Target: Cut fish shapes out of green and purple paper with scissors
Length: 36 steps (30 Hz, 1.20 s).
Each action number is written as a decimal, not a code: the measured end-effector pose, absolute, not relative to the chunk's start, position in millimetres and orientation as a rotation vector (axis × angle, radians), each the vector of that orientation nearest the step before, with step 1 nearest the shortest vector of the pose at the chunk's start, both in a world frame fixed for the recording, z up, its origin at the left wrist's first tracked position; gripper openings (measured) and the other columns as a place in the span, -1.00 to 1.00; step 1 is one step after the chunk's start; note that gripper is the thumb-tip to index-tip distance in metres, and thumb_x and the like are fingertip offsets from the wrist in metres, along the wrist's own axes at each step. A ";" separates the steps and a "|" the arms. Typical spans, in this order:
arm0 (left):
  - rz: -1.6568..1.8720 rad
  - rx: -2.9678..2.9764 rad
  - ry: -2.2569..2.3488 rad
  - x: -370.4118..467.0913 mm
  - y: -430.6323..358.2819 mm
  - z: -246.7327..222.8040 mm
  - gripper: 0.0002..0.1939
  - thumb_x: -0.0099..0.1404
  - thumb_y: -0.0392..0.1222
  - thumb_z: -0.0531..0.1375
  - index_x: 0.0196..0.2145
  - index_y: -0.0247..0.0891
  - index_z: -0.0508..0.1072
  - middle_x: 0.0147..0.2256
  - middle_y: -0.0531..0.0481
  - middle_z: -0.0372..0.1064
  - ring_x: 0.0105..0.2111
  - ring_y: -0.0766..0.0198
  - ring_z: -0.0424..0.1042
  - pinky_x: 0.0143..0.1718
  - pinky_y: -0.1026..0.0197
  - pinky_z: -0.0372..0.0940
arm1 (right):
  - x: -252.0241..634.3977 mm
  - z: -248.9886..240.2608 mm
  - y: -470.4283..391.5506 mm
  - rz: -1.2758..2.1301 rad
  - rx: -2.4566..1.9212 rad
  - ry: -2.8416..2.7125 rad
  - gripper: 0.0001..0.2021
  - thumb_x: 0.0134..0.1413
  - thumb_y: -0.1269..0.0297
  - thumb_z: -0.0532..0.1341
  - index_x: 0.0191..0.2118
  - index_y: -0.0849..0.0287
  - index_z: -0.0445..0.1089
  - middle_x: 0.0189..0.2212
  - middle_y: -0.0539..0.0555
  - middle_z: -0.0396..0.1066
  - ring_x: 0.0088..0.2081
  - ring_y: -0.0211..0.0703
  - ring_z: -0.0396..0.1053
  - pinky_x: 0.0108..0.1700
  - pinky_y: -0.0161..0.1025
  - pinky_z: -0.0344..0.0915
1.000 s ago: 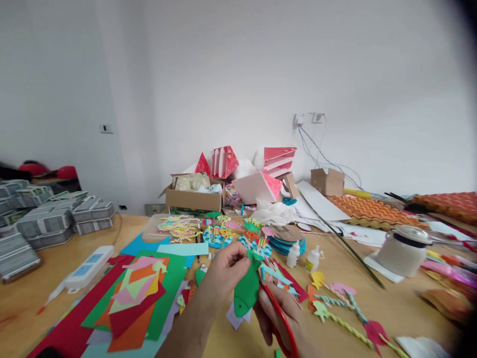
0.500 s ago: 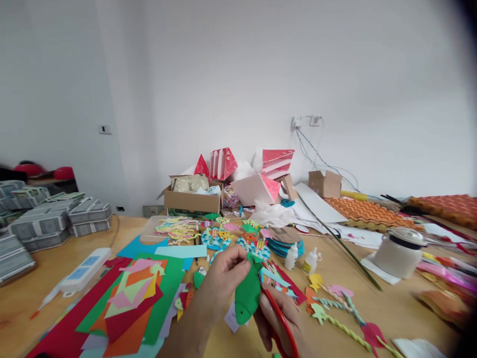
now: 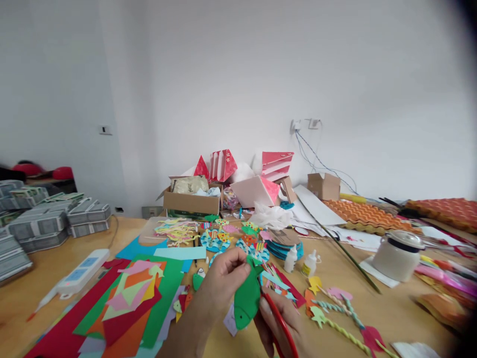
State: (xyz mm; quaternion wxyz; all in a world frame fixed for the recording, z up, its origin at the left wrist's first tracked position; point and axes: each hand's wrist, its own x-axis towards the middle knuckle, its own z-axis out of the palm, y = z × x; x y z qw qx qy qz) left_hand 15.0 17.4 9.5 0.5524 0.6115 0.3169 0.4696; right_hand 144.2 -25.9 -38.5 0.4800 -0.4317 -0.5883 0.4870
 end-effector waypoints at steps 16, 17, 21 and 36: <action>1.093 1.410 0.765 12.9 17.9 11.7 -0.85 0.03 -0.18 0.09 -0.59 -0.24 0.17 -0.59 0.15 0.00 -0.52 0.36 0.05 -0.46 0.30 -0.04 | 141.6 -33.8 -27.5 1.148 -1.166 -1.440 -0.48 -0.10 -0.29 -0.01 -0.57 0.15 0.15 -0.71 -0.15 0.00 -0.71 -0.39 -0.05 -0.69 -0.43 -0.07; 1.094 1.413 0.766 12.9 17.8 11.8 -0.85 0.02 -0.18 0.08 -0.59 -0.24 0.17 -0.59 0.15 0.00 -0.52 0.36 0.05 -0.46 0.30 -0.04 | 141.2 -34.1 -27.6 1.137 -1.177 -1.427 -0.47 -0.12 -0.30 0.00 -0.58 0.15 0.15 -0.71 -0.15 0.00 -0.71 -0.39 -0.05 -0.69 -0.43 -0.07; 1.116 1.448 0.769 13.2 18.1 11.7 -0.84 0.05 -0.18 0.07 -0.60 -0.24 0.14 -0.59 0.15 -0.03 -0.52 0.36 0.00 -0.47 0.30 -0.05 | 140.7 -35.0 -27.3 1.094 -1.215 -1.409 -0.46 -0.17 -0.32 0.02 -0.60 0.16 0.16 -0.69 -0.12 0.05 -0.69 -0.39 -0.01 -0.70 -0.43 -0.03; 1.064 1.491 0.771 12.0 16.5 12.3 -0.83 0.08 -0.16 0.06 -0.58 -0.25 0.17 -0.59 0.15 -0.03 -0.52 0.37 0.02 -0.47 0.30 -0.05 | 143.5 -29.3 -26.6 1.076 -1.200 -1.561 -0.52 -0.02 -0.22 -0.03 -0.57 0.13 0.08 -0.72 -0.17 0.00 -0.71 -0.39 0.04 -0.67 -0.43 -0.03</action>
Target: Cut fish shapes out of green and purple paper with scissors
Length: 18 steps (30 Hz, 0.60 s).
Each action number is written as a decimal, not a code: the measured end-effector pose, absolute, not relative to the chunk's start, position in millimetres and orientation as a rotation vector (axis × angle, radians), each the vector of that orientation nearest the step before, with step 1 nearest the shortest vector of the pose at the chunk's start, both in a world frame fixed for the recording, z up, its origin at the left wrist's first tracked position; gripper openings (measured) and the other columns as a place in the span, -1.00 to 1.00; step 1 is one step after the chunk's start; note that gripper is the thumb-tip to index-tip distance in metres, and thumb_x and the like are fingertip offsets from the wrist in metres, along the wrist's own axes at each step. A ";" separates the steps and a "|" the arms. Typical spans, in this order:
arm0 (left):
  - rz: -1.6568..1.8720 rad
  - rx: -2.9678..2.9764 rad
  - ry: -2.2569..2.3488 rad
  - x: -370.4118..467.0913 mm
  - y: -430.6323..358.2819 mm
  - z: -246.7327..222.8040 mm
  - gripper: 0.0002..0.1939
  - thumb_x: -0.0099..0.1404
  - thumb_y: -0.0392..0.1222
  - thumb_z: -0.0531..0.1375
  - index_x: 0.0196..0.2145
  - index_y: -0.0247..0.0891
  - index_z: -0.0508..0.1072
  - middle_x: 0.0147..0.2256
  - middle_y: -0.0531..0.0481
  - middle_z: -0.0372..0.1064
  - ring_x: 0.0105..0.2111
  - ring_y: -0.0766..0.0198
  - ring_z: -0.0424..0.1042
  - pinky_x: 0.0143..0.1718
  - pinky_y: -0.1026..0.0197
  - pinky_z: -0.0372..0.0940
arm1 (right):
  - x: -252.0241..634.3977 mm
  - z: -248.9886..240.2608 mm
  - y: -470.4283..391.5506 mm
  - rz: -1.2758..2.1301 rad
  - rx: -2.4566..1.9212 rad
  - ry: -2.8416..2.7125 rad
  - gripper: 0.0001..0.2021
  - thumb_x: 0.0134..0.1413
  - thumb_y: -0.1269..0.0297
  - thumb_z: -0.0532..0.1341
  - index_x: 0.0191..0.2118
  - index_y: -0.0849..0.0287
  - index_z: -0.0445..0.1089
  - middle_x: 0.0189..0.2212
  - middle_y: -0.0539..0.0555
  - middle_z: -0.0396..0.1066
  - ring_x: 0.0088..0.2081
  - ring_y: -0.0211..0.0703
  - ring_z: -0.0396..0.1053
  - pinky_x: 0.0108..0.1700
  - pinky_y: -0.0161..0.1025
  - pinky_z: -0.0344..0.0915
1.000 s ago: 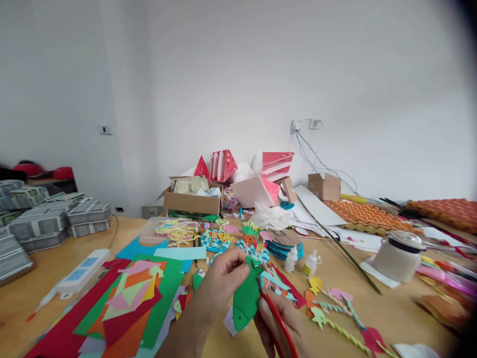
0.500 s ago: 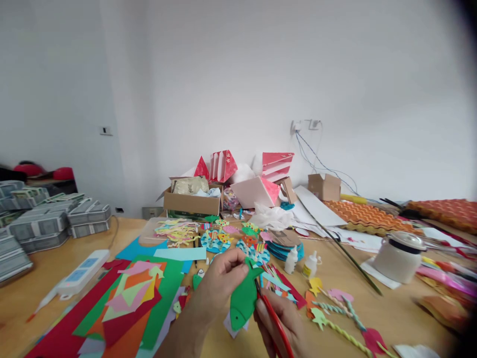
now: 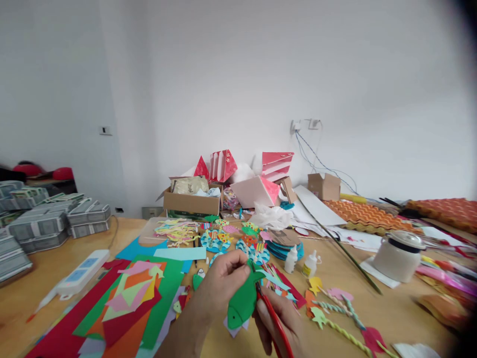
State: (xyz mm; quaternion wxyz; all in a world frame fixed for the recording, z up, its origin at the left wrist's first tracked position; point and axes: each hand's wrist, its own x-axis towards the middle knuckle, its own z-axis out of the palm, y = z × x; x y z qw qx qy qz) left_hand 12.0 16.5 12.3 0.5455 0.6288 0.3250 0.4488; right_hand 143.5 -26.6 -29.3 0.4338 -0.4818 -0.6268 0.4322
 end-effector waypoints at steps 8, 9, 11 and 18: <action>1.072 1.496 0.778 11.6 17.8 10.6 -0.84 0.07 -0.19 0.06 -0.59 -0.25 0.16 -0.59 0.15 -0.05 -0.53 0.37 -0.01 -0.48 0.30 -0.06 | 142.1 -32.3 -29.2 1.060 -1.239 -1.502 -0.48 -0.09 -0.30 -0.03 -0.56 0.14 0.12 -0.73 -0.16 0.01 -0.71 -0.38 0.03 -0.65 -0.42 -0.02; 1.069 1.506 0.776 11.4 18.4 10.4 -0.84 0.07 -0.19 0.06 -0.59 -0.25 0.16 -0.59 0.15 -0.05 -0.53 0.37 -0.02 -0.48 0.30 -0.07 | 142.1 -32.7 -29.4 1.060 -1.248 -1.493 -0.48 -0.09 -0.30 -0.03 -0.56 0.14 0.12 -0.73 -0.16 0.01 -0.71 -0.38 0.04 -0.64 -0.41 -0.01; 1.058 1.523 0.774 10.8 19.5 10.1 -0.84 0.07 -0.19 0.06 -0.58 -0.25 0.15 -0.58 0.15 -0.06 -0.53 0.37 -0.03 -0.49 0.30 -0.07 | 142.4 -34.2 -29.1 1.055 -1.262 -1.490 -0.47 -0.10 -0.31 -0.04 -0.58 0.14 0.11 -0.74 -0.16 0.00 -0.72 -0.39 0.03 -0.65 -0.41 -0.02; 1.020 1.537 0.791 5.7 21.4 8.9 -0.87 0.09 -0.19 0.05 -0.55 -0.25 0.16 -0.56 0.15 -0.06 -0.51 0.37 -0.03 -0.46 0.30 -0.07 | 143.2 -38.9 -26.3 1.037 -1.272 -1.527 -0.48 -0.06 -0.27 -0.04 -0.59 0.14 0.11 -0.73 -0.16 -0.01 -0.72 -0.39 0.02 -0.68 -0.43 -0.04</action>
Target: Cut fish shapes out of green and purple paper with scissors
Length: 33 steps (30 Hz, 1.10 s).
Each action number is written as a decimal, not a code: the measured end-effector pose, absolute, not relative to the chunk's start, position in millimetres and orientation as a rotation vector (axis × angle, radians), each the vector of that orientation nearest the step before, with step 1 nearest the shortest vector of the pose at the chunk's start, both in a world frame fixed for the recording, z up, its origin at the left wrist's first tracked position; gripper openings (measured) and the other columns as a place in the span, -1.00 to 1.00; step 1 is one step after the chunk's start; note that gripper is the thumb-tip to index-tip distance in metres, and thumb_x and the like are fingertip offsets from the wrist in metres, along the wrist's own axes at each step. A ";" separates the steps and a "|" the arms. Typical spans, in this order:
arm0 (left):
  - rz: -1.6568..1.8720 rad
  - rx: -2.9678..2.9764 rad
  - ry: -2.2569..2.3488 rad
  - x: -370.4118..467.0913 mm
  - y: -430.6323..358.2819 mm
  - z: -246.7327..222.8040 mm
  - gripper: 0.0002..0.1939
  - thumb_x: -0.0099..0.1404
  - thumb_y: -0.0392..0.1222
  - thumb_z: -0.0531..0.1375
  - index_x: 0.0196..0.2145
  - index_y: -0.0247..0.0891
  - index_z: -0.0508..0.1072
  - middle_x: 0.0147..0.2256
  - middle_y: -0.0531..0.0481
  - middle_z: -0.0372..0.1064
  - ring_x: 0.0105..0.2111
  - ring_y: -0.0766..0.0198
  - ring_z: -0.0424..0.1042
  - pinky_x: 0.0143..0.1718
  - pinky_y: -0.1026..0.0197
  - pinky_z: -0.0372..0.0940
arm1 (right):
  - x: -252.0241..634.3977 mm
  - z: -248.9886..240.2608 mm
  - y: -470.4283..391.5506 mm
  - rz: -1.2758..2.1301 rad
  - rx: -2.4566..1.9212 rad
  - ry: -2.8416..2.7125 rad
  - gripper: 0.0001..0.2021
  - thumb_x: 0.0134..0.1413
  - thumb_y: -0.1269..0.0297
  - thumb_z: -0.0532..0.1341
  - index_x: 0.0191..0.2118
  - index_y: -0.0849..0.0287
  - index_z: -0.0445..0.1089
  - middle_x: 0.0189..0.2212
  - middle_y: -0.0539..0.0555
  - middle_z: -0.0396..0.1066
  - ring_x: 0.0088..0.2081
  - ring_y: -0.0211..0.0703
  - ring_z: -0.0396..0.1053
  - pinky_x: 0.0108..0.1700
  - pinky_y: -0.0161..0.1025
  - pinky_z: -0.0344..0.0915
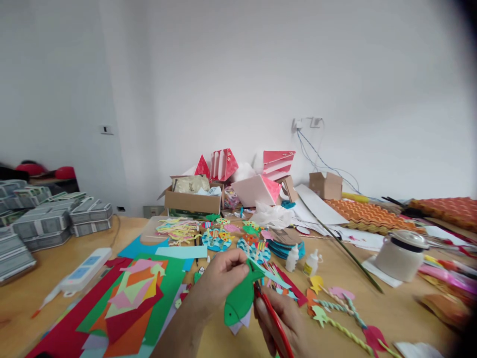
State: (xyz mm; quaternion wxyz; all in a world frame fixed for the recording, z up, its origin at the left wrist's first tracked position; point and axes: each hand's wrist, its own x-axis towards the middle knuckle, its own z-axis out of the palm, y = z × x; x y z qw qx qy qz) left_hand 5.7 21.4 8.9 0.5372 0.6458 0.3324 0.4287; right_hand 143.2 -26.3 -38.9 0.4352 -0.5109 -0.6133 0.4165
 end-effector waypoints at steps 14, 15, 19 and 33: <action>1.034 1.599 0.752 -0.4 24.3 8.0 -0.86 0.14 -0.21 0.03 -0.55 -0.25 0.18 -0.57 0.15 -0.05 -0.53 0.37 -0.04 -0.49 0.31 -0.08 | 145.9 -39.0 -17.3 1.057 -1.194 -1.700 -0.47 -0.01 -0.27 -0.12 -0.61 0.13 0.06 -0.80 -0.18 -0.03 -0.79 -0.42 -0.04 -0.75 -0.45 -0.10; 1.043 1.599 0.753 0.0 24.2 7.8 -0.85 0.14 -0.21 0.02 -0.55 -0.25 0.18 -0.57 0.15 -0.05 -0.52 0.37 -0.04 -0.49 0.31 -0.08 | 145.0 -37.0 -19.4 1.051 -1.216 -1.678 -0.47 -0.03 -0.28 -0.12 -0.60 0.13 0.07 -0.79 -0.17 -0.02 -0.78 -0.41 -0.03 -0.74 -0.45 -0.08; 1.052 1.597 0.754 1.0 24.2 7.4 -0.86 0.13 -0.20 0.03 -0.55 -0.25 0.18 -0.57 0.15 -0.06 -0.53 0.37 -0.04 -0.50 0.31 -0.08 | 142.3 -29.8 -26.3 1.050 -1.261 -1.620 -0.48 -0.05 -0.28 -0.08 -0.58 0.14 0.09 -0.73 -0.15 0.03 -0.72 -0.38 0.05 -0.68 -0.44 0.01; 1.017 1.611 0.730 -0.3 25.9 4.0 -0.86 0.11 -0.21 0.04 -0.56 -0.24 0.16 -0.57 0.15 -0.04 -0.52 0.37 -0.02 -0.48 0.30 -0.08 | 141.2 -37.6 -23.5 1.060 -1.229 -1.553 -0.49 -0.05 -0.27 -0.06 -0.60 0.13 0.10 -0.74 -0.16 -0.02 -0.74 -0.40 -0.04 -0.71 -0.44 -0.07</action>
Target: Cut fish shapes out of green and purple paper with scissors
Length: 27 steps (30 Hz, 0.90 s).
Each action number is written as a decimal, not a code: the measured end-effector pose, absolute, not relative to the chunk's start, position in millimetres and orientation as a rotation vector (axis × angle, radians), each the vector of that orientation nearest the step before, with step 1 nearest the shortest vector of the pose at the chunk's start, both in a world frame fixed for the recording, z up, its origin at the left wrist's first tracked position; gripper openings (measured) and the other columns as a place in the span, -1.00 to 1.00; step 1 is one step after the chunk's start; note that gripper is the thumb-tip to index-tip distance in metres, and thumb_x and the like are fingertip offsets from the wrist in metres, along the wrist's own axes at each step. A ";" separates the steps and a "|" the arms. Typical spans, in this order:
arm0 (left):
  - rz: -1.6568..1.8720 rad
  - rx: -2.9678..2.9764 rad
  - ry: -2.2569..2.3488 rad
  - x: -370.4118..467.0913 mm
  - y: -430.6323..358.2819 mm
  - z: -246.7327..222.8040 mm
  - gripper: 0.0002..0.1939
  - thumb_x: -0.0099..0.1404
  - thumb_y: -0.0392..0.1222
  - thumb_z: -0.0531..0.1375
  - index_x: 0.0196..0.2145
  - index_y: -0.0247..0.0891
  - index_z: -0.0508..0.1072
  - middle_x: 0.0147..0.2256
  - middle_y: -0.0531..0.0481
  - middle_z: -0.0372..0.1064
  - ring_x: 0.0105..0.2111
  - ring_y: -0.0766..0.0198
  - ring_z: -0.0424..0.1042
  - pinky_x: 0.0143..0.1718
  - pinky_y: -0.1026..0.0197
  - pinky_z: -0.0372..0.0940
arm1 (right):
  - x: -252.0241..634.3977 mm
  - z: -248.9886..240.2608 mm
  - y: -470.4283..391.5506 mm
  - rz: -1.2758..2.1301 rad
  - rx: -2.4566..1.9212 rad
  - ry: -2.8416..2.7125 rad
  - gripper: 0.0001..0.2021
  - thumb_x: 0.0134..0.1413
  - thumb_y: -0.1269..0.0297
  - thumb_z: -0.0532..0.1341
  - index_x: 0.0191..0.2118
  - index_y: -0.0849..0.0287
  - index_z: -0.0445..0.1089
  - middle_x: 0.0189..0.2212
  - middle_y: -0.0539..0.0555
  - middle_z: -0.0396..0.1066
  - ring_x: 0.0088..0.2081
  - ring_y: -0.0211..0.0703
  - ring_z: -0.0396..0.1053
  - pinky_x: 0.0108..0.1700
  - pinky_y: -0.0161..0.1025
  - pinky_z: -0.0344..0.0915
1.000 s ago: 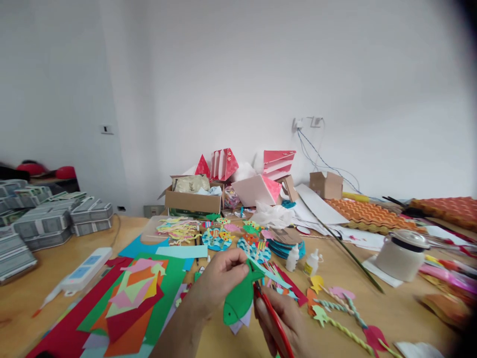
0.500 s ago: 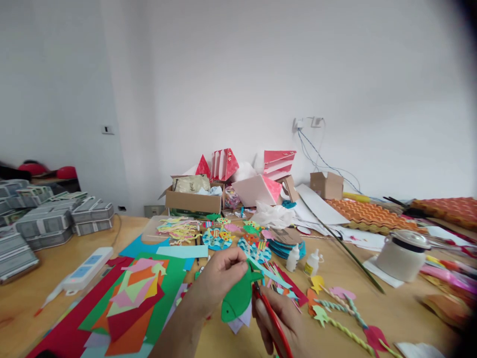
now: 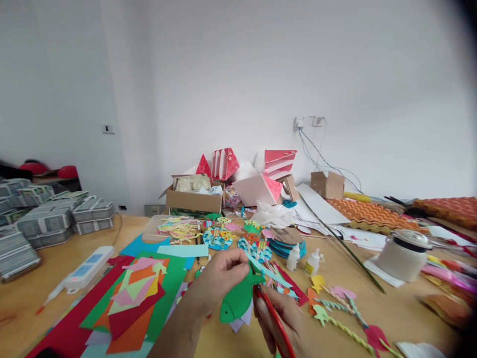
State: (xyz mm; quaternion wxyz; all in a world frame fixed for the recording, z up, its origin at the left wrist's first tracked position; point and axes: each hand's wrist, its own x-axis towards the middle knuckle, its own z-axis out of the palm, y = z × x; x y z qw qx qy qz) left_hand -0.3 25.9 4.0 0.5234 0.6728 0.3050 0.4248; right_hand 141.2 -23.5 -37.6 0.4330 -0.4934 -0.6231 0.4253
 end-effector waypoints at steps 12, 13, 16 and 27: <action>0.978 1.644 0.761 -3.2 24.5 9.6 -0.87 0.11 -0.23 0.03 -0.57 -0.25 0.15 -0.58 0.15 -0.04 -0.52 0.37 -0.04 -0.49 0.28 -0.10 | 142.6 -30.1 -30.6 1.062 -1.276 -1.521 -0.49 -0.07 -0.27 -0.03 -0.60 0.13 0.11 -0.74 -0.16 -0.01 -0.72 -0.38 -0.01 -0.68 -0.41 -0.03; 0.972 1.647 0.764 -3.5 24.8 9.5 -0.87 0.11 -0.24 0.02 -0.57 -0.25 0.15 -0.58 0.15 -0.04 -0.52 0.37 -0.04 -0.50 0.28 -0.11 | 142.8 -29.8 -30.0 1.057 -1.275 -1.539 -0.50 -0.06 -0.26 -0.03 -0.60 0.13 0.11 -0.74 -0.16 -0.02 -0.72 -0.38 -0.01 -0.68 -0.42 -0.03; 0.959 1.659 0.773 -4.6 25.5 10.0 -0.88 0.10 -0.25 0.02 -0.57 -0.25 0.15 -0.58 0.15 -0.05 -0.52 0.38 -0.05 -0.50 0.28 -0.11 | 143.0 -30.0 -28.7 1.046 -1.266 -1.603 -0.52 -0.02 -0.21 -0.03 -0.61 0.14 0.12 -0.74 -0.16 -0.03 -0.72 -0.38 -0.02 -0.69 -0.42 -0.04; 0.940 1.674 0.785 -7.5 25.5 14.5 -0.88 0.06 -0.25 0.02 -0.59 -0.25 0.14 -0.59 0.15 -0.05 -0.52 0.37 -0.04 -0.50 0.30 -0.10 | 143.8 -26.9 -31.7 0.996 -1.299 -1.625 -0.55 0.02 -0.15 -0.03 -0.59 0.14 0.10 -0.67 -0.12 0.02 -0.66 -0.34 0.03 -0.68 -0.42 0.01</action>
